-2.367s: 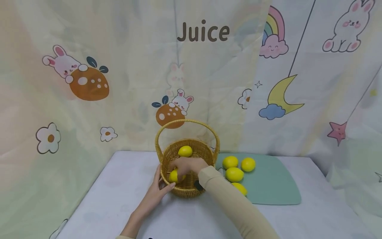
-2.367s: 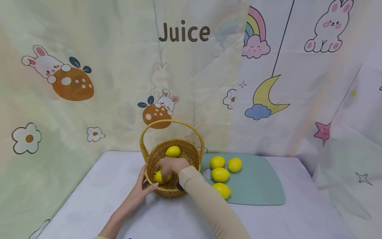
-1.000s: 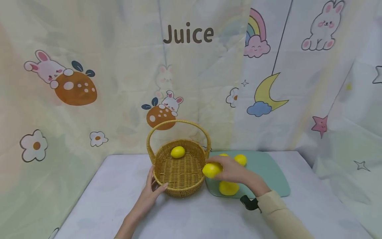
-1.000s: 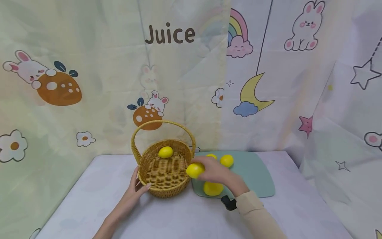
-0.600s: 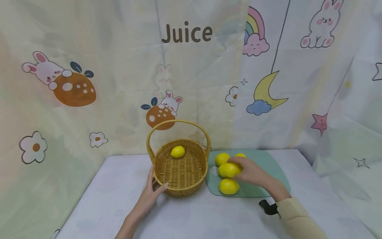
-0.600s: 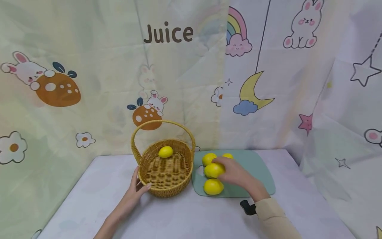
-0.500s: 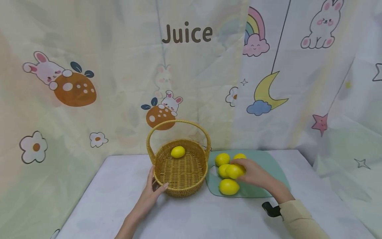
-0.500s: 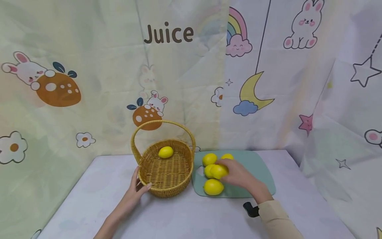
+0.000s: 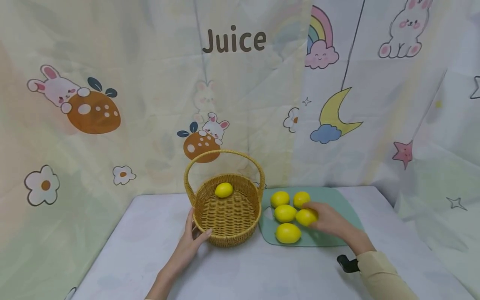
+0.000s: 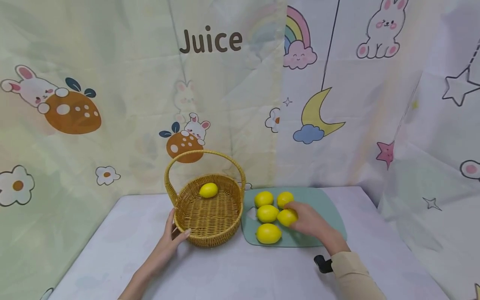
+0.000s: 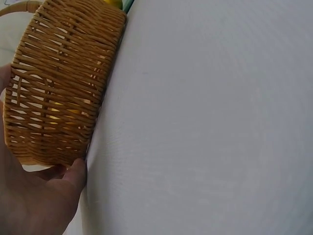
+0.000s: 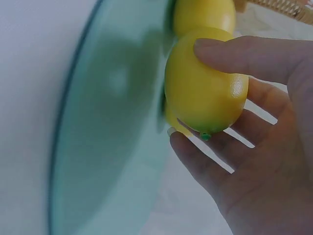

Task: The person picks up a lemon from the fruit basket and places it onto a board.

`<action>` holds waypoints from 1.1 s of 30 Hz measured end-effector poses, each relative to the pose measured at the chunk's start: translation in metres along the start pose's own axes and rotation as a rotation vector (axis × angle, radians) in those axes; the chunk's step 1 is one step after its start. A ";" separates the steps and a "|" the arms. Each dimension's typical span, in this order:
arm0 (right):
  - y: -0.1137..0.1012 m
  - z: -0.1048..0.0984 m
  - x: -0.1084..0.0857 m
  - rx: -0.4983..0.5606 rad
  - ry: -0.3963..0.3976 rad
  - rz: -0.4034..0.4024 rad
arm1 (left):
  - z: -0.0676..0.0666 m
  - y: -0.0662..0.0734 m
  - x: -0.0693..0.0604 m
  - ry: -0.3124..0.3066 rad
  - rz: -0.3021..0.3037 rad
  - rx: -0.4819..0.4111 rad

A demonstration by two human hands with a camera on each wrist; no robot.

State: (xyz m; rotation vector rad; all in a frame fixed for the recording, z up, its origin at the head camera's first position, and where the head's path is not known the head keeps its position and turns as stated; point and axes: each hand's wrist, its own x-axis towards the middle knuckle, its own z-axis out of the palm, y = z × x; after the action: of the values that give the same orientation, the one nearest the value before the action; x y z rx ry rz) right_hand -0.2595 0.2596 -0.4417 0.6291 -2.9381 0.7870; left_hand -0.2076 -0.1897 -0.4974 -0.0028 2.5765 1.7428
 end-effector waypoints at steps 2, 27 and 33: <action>0.003 0.002 -0.001 0.005 -0.022 0.014 | 0.001 0.000 0.000 0.002 0.000 -0.005; -0.004 -0.003 -0.008 0.066 -0.146 0.075 | 0.001 -0.004 0.000 -0.004 0.014 -0.012; -0.018 -0.014 -0.006 0.057 -0.119 0.023 | 0.000 -0.004 0.000 -0.002 0.014 -0.004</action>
State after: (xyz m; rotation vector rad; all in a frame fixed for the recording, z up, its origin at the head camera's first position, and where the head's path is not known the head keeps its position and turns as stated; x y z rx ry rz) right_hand -0.2477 0.2542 -0.4222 0.6703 -3.0446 0.8685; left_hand -0.2075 -0.1913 -0.5009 0.0162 2.5782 1.7515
